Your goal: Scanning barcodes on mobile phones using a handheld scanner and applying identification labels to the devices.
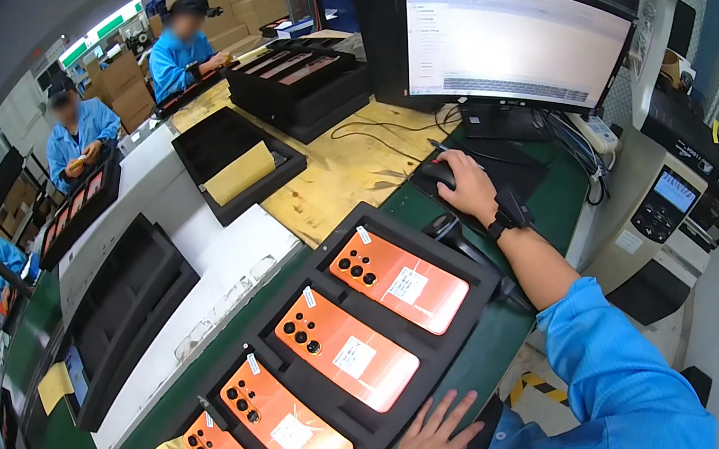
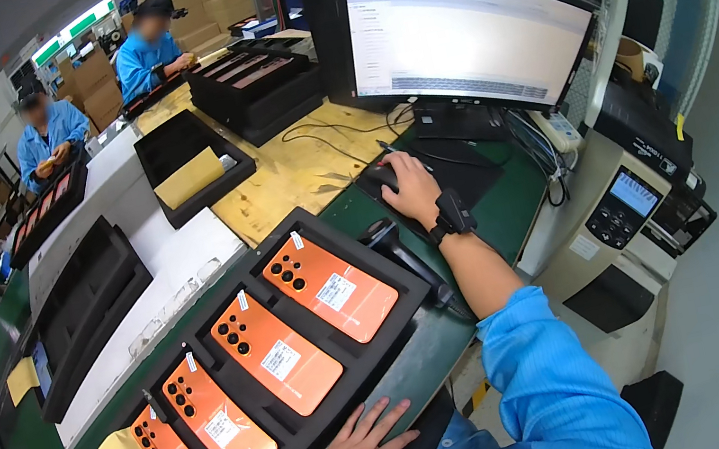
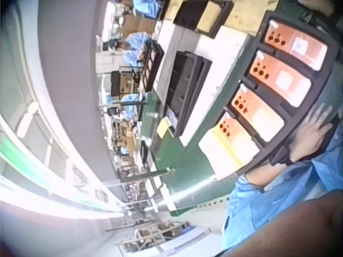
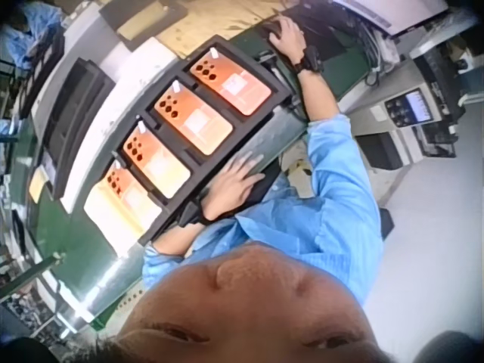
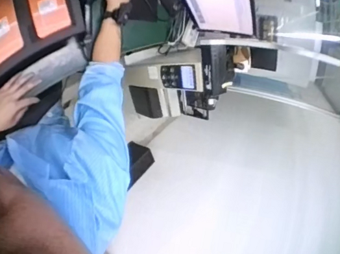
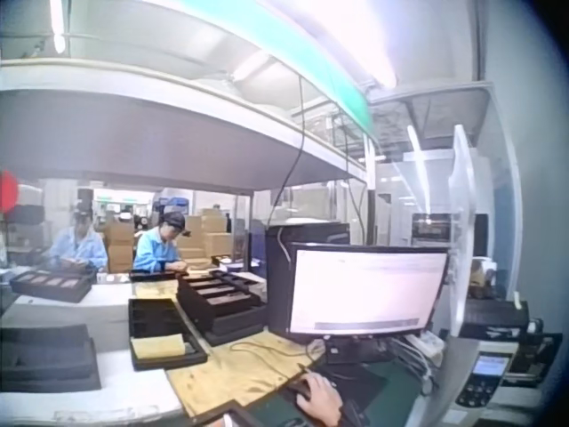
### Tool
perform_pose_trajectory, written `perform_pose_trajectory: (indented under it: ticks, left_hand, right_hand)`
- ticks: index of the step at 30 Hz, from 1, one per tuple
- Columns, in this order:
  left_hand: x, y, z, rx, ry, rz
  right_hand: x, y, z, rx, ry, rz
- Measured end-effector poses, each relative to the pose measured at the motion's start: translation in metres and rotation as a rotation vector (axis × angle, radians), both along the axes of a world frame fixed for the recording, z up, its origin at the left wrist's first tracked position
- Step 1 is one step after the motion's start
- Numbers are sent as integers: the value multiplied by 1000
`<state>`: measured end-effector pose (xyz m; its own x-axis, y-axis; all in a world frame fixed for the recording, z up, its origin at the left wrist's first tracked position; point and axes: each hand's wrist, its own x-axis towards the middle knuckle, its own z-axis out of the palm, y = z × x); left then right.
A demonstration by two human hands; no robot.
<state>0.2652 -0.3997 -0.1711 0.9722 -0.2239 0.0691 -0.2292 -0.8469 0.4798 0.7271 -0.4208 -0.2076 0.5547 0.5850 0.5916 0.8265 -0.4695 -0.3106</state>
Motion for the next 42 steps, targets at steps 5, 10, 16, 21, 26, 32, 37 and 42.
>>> perform_pose_trajectory:
  ticks: [5,10,16,21,26,32,37,42]
  left_hand:
    - [-2,-2,0,10,-3,2]
    - [-5,1,-8,24,30,7]
    - [-2,6,-12,-15,15,-40]
    - [-5,6,-10,6,22,-35]
    - [-6,5,-13,5,3,-37]
    - [-6,5,-11,13,3,-40]
    - [-8,8,-9,23,24,-47]
    - [-9,6,-13,7,8,-49]
  right_hand:
    - [-2,1,0,-3,-77,6]
    - [-1,7,-10,44,-130,5]
    - [5,4,-1,57,-118,-27]
    - [-1,8,-3,38,-124,-8]
    - [2,2,-5,-41,-110,-36]
    - [-1,5,-4,-15,-67,-28]
    - [-4,6,-1,26,-81,-33]
    - [-4,1,1,21,-28,12]
